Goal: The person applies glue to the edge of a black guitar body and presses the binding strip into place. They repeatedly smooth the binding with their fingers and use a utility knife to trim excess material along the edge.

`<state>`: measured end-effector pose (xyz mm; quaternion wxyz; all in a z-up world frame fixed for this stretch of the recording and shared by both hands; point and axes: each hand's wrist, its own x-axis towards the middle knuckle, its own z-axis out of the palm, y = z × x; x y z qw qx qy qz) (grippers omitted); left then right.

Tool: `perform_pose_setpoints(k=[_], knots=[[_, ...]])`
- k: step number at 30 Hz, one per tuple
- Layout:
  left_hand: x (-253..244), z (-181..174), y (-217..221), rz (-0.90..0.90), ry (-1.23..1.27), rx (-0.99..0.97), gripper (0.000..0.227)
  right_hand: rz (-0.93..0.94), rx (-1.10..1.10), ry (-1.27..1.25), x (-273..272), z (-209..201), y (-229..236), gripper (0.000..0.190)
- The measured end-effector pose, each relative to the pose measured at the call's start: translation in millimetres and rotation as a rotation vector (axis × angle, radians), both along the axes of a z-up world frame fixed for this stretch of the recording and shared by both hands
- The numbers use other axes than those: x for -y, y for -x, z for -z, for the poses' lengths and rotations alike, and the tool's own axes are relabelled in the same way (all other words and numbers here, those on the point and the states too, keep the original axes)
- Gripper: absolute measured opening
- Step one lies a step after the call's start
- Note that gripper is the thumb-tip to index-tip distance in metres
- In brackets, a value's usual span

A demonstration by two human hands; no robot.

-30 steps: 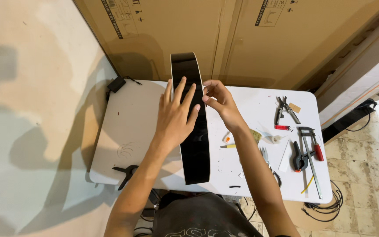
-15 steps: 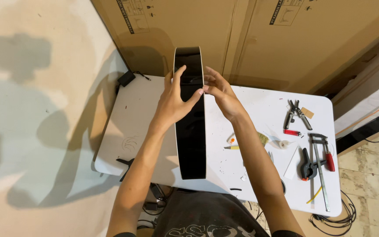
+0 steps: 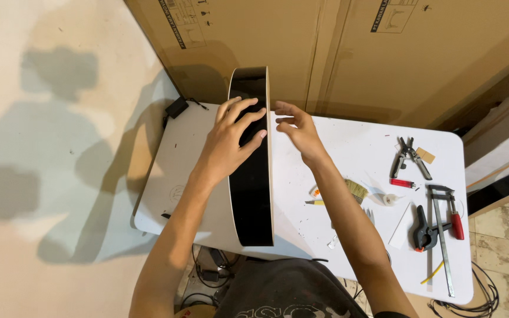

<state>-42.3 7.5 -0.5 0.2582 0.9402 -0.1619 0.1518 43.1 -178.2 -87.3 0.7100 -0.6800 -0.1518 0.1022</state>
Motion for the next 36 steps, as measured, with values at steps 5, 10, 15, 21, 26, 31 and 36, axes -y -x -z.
perform_pose_setpoints(k=[5, 10, 15, 21, 26, 31, 36], knots=[[13, -5, 2, 0.003, 0.101, -0.051, 0.041, -0.081, -0.022, -0.199, 0, -21, 5, 0.073], [16, -14, 8, 0.012, 0.105, -0.079, 0.039, -0.227, -0.08, -0.229, -3, -38, 6, 0.091], [11, -14, 10, 0.012, 0.092, -0.084, 0.039, -0.266, -0.108, -0.179, -8, -27, -6, 0.09], [13, -16, 12, 0.044, 0.07, -0.058, 0.037, -0.295, -0.1, -0.15, -1, -31, -12, 0.094], [17, -16, 13, 0.04, 0.002, -0.015, 0.037, -0.259, -0.052, -0.038, 1, -14, -20, 0.093], [10, -12, 7, 0.026, -0.032, 0.002, 0.035, -0.263, -0.046, -0.042, -2, -28, -10, 0.088], [17, -14, 4, 0.023, -0.019, -0.005, 0.035, -0.28, -0.029, -0.032, 8, -35, -6, 0.08]])
